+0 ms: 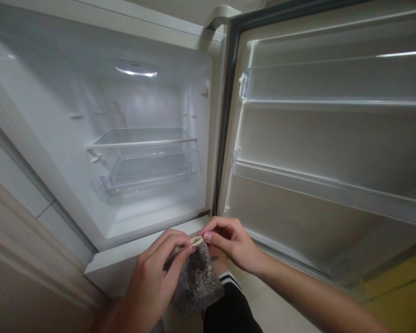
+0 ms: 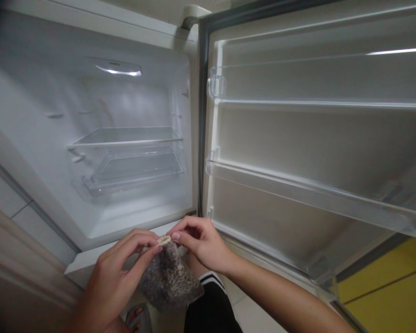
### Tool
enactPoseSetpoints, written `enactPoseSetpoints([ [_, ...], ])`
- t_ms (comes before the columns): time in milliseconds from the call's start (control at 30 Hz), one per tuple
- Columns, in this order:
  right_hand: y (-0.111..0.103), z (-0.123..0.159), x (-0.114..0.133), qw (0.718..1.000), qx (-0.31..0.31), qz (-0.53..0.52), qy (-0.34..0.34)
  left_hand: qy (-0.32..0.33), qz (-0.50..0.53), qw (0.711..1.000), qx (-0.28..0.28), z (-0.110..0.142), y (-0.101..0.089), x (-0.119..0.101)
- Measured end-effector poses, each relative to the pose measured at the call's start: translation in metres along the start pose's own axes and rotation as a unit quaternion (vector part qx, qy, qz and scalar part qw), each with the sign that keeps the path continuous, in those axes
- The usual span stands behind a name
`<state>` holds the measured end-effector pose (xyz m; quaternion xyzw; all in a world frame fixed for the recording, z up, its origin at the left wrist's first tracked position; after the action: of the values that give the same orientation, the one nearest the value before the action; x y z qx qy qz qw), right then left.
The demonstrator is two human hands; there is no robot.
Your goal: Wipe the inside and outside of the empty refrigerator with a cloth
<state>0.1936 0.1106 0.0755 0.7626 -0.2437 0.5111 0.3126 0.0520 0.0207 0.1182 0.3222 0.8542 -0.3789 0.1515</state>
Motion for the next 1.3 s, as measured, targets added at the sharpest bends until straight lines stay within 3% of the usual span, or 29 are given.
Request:
enactPoseSetpoints([
  [133,0.001,0.003,-0.001,1.000,0.005,0.024,0.007,-0.019,-0.001,0.999,0.028,0.004,0.004,0.005],
  [300,0.010,0.011,0.023,0.991,0.002,0.113,-0.066,-0.056,0.016,0.995,0.080,0.005,0.012,0.014],
  [533,0.017,0.017,0.036,0.978,0.018,0.173,-0.112,-0.125,0.074,0.984,0.098,0.015,0.026,0.027],
  [633,0.009,0.018,0.047,0.972,0.013,0.193,-0.135,-0.147,0.120,0.968,0.165,0.030,0.043,0.041],
  [700,0.001,0.020,0.059,0.967,0.008,0.201,-0.155,-0.123,0.099,0.965,0.211,0.038,0.049,0.048],
  [800,-0.007,0.025,0.068,0.957,0.020,0.236,-0.166,-0.008,-0.039,0.973,0.227,0.038,0.039,0.049],
  [933,-0.014,0.032,0.066,0.951,0.025,0.258,-0.166,0.120,-0.228,0.955,0.149,0.029,0.011,0.034],
  [1067,-0.020,0.034,0.064,0.951,0.013,0.265,-0.160,0.195,-0.315,0.925,0.085,0.026,-0.005,0.009],
  [1133,-0.022,0.034,0.064,0.951,0.011,0.265,-0.162,0.208,-0.347,0.913,0.051,0.023,-0.014,0.005],
  [1200,-0.026,0.034,0.065,0.953,0.003,0.257,-0.162,0.194,-0.342,0.919,0.018,0.018,-0.027,0.008],
  [1300,-0.029,0.030,0.069,0.961,-0.001,0.236,-0.148,0.120,-0.217,0.968,0.047,0.011,-0.037,0.027],
])
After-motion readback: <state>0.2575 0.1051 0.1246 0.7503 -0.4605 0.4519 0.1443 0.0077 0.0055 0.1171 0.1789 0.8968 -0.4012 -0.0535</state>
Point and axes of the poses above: each hand's wrist, its own z-axis away from the middle knuckle, its own y-axis out of the palm, x = y × z, the point moved 10 cm from there along -z, towards the middle knuckle, and after that the axes turned 12 degrees about -z, right-handed, at the moved point
